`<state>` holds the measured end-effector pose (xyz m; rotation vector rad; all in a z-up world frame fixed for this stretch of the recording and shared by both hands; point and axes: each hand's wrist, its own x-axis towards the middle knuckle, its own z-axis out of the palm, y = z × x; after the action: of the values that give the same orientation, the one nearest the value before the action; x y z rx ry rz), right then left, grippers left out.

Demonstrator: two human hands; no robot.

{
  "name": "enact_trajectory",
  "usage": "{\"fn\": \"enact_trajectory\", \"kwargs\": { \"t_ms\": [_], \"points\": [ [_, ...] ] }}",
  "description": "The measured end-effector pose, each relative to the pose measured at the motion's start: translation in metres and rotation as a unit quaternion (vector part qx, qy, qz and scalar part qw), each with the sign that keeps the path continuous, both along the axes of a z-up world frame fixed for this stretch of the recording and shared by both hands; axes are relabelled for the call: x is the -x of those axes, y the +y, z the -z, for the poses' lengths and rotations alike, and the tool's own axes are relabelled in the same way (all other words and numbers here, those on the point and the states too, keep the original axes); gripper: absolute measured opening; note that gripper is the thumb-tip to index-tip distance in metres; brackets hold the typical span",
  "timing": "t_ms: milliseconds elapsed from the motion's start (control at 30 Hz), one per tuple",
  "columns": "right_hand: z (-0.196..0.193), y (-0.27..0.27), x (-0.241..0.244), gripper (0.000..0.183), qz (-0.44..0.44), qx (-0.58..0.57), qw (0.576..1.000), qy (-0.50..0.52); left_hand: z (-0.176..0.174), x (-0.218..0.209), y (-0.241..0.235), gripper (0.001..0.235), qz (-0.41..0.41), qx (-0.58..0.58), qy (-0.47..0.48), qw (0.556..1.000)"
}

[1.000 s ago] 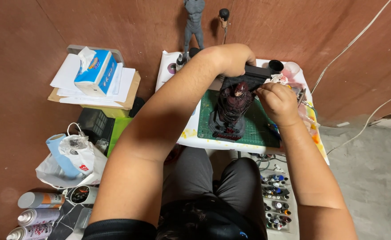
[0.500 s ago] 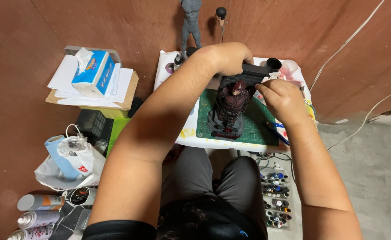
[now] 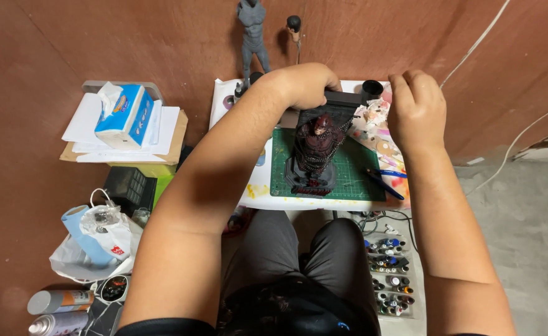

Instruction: Assembling and detailing a small figurine using hand tools on a workbench.

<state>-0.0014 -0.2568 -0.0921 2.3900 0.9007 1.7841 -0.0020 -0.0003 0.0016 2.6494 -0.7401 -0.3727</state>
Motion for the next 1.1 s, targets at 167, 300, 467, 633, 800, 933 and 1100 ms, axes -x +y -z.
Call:
{"fn": "enact_trajectory", "kwargs": {
  "t_ms": [167,300,467,633,800,933,1100],
  "points": [
    [-0.014,-0.009,0.000,0.025,0.010,-0.002,1.000,-0.020,0.008,-0.012,0.001,0.046,0.019,-0.002,-0.017,1.000],
    [-0.023,-0.019,0.000,0.026,0.014,-0.009,1.000,-0.024,0.008,-0.012,0.001,0.036,0.003,-0.011,-0.013,1.000],
    [-0.029,-0.022,-0.001,0.024,0.020,0.007,1.000,-0.017,0.011,-0.015,-0.001,0.036,-0.001,-0.017,-0.010,1.000],
    [-0.030,-0.019,-0.019,0.027,0.000,0.004,1.000,-0.011,0.000,-0.002,-0.003,0.038,-0.024,-0.024,0.006,0.999],
    [-0.022,-0.022,-0.049,0.024,0.024,-0.020,0.994,0.107,0.008,-0.011,0.000,0.040,-0.003,-0.019,-0.009,1.000],
    [-0.022,-0.015,-0.055,0.032,0.011,-0.016,0.998,0.057,0.011,-0.014,0.001,0.037,-0.007,-0.014,-0.002,1.000],
    [-0.031,0.002,-0.047,0.027,-0.036,-0.082,0.989,0.120,0.009,-0.012,0.000,0.038,-0.014,-0.015,-0.006,1.000]
  ]
}}
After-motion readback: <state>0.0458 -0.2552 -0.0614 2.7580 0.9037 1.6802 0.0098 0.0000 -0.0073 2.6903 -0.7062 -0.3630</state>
